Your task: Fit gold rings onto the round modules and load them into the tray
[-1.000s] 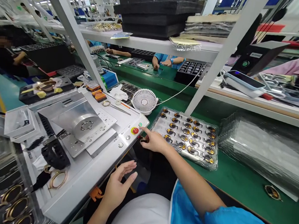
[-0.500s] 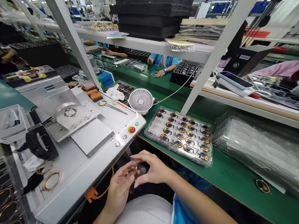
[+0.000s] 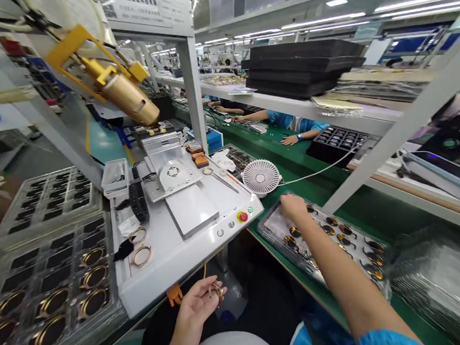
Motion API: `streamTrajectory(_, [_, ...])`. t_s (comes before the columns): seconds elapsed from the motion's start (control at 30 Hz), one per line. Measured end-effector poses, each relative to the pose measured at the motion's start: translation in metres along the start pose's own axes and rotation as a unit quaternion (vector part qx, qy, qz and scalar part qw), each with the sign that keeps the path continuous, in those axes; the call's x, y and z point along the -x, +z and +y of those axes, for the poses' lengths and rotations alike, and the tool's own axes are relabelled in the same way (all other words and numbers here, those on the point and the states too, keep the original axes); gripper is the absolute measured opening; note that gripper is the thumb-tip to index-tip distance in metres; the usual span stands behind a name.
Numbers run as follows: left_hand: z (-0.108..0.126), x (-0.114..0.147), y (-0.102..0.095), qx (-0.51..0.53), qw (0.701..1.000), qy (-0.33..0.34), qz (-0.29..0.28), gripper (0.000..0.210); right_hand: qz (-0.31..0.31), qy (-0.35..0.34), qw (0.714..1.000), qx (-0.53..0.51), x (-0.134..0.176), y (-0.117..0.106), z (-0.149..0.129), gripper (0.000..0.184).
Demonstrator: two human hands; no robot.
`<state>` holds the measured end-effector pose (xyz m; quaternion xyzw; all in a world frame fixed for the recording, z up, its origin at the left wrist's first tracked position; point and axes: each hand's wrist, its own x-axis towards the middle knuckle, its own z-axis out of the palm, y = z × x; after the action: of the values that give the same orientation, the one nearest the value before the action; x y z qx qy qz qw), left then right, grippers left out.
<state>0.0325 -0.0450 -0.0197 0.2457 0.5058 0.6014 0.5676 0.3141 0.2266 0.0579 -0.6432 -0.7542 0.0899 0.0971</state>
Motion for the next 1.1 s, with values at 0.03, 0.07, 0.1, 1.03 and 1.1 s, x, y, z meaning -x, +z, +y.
streamTrajectory(0.03, [-0.001, -0.001, -0.002, 0.000, 1.000, 0.001, 0.000, 0.053, -0.013, 0.020, 1.000, 0.019, -0.003, 0.004, 0.002, 0.023])
streamTrajectory(0.07, [-0.001, -0.001, -0.004, 0.000, 1.000, 0.001, -0.002, 0.052, -0.021, 0.038, 0.998, 0.034, -0.005, 0.008, 0.004, 0.022])
streamTrajectory(0.1, [-0.001, -0.002, -0.004, 0.001, 1.000, -0.001, -0.007, 0.052, -0.024, 0.052, 0.997, 0.046, -0.007, 0.011, 0.006, 0.020])
streamTrajectory(1.03, [0.002, -0.019, -0.005, 0.035, 0.937, -0.099, -0.332, 0.082, -0.013, -0.149, 0.814, -0.562, 0.183, 0.088, -0.093, 0.032])
streamTrajectory(1.1, [0.002, -0.017, -0.007, 0.038, 0.937, -0.094, -0.336, 0.081, -0.017, -0.145, 0.807, -0.573, 0.183, 0.087, -0.096, 0.032])
